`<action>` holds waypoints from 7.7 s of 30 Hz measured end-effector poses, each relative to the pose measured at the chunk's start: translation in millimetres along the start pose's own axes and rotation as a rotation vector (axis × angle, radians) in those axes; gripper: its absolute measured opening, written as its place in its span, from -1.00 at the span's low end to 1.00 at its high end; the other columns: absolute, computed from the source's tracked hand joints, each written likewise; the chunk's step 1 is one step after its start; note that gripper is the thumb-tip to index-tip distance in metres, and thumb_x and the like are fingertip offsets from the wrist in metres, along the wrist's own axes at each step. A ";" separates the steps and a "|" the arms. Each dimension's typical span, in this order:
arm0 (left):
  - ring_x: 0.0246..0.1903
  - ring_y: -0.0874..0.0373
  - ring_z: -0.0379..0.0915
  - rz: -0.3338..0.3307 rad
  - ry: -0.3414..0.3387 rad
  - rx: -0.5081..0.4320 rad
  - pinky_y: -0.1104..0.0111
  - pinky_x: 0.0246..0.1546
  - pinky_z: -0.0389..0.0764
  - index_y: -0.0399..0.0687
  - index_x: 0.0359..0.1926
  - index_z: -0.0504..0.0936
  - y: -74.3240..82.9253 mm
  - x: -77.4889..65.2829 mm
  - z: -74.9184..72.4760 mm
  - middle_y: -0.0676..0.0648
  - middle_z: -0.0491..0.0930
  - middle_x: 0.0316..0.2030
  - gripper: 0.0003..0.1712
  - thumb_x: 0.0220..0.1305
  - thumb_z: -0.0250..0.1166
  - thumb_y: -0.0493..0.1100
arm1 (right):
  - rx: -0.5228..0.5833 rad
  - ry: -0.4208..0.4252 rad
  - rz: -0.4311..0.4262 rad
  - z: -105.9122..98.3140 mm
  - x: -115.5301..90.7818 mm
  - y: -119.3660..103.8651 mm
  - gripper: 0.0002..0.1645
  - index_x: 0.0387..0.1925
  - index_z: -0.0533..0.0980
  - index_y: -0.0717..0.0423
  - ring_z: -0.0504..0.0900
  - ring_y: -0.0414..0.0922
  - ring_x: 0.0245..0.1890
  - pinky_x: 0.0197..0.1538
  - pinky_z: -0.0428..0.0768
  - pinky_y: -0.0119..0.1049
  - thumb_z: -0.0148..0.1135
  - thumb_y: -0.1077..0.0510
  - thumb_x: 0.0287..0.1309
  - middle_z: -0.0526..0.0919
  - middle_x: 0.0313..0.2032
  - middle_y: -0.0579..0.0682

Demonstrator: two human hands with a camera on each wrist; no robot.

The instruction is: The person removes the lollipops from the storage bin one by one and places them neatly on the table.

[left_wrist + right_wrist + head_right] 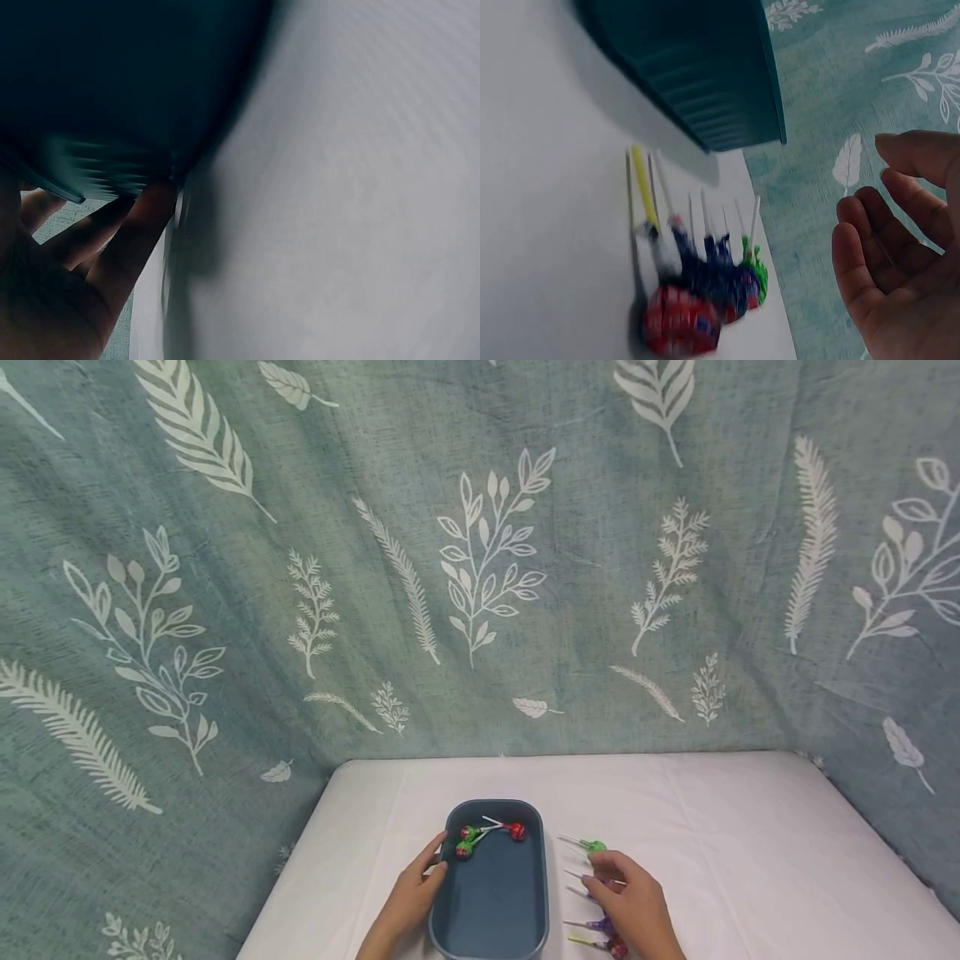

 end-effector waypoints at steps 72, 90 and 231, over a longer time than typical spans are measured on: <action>-0.11 -0.11 0.70 0.031 -0.013 0.001 -0.05 -0.01 0.62 -0.03 0.50 0.33 -3.9 2.8 -1.9 -0.39 0.56 0.16 -0.41 0.51 0.09 -0.13 | -0.103 -0.116 -0.070 132.4 87.5 -67.0 -0.55 -0.05 0.60 0.37 0.63 0.21 -0.07 0.02 0.55 0.14 0.41 0.10 0.14 0.67 -0.11 0.28; -0.14 -0.08 0.71 0.041 0.001 -0.004 0.01 -0.06 0.64 -0.02 0.49 0.35 -1.6 1.8 -3.2 -0.38 0.57 0.15 -0.41 0.50 0.10 -0.14 | -0.158 -0.078 -0.139 146.0 95.3 -48.7 -0.82 -0.26 0.66 0.24 0.68 0.03 -0.27 -0.12 0.59 0.03 0.37 0.38 0.02 0.72 -0.34 0.07; -0.07 -0.19 0.67 0.007 0.008 0.020 -0.09 -0.01 0.61 0.03 0.50 0.35 -4.5 1.7 1.5 -0.39 0.54 0.18 -0.41 0.49 0.10 -0.11 | -0.223 0.078 0.086 -49.1 67.1 101.0 -0.46 0.07 0.57 0.40 0.60 0.37 -0.06 0.05 0.41 0.31 0.41 0.13 0.12 0.71 -0.15 0.33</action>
Point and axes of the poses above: each hand's wrist, its own x-axis towards the middle knuckle, its own z-axis out of the palm, y = z × x, the point moved 4 cm from there along x, towards the middle knuckle
